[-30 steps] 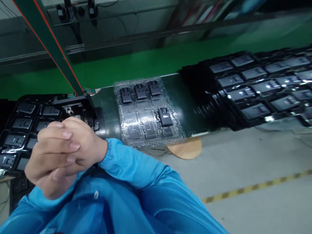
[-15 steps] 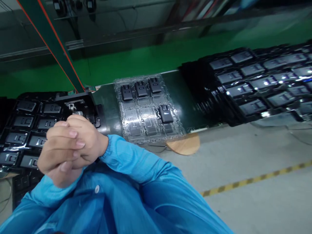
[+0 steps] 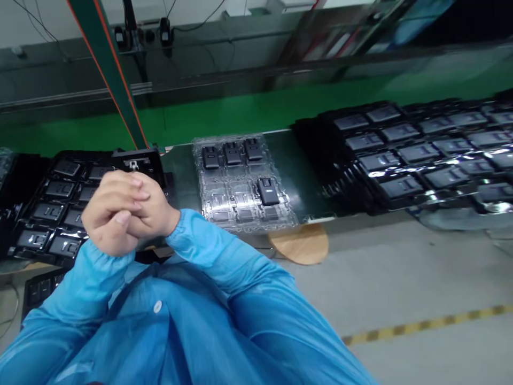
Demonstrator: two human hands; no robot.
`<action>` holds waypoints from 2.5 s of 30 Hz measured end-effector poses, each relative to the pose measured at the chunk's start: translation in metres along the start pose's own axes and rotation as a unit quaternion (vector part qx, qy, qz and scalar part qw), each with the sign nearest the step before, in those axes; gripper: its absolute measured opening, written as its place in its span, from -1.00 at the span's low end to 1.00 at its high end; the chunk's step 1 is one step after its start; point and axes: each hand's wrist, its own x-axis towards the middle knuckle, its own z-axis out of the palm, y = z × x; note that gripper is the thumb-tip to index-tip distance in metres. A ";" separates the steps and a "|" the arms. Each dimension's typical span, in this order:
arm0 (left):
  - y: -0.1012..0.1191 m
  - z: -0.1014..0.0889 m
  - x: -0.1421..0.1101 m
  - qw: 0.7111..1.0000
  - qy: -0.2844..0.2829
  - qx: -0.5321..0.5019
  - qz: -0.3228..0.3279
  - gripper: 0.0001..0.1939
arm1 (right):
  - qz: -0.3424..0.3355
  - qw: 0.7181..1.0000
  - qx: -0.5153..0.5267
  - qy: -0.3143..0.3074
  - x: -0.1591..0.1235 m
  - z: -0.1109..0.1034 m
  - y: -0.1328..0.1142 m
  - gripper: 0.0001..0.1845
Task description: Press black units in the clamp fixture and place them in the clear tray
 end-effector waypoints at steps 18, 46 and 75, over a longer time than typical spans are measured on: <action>-0.037 -0.063 -0.117 0.828 -0.157 0.250 -0.476 -0.72 | 0.157 0.984 0.051 0.063 0.121 -0.057 0.043 -0.50; -0.020 -0.053 -0.095 0.801 -0.106 0.055 -0.586 -0.62 | 0.398 0.882 0.175 0.179 -0.162 -0.010 -0.076 -0.90; 0.076 -0.014 -0.107 0.766 -0.121 -0.095 -0.624 -0.54 | 0.474 0.759 0.410 0.176 -0.139 -0.034 -0.086 -0.64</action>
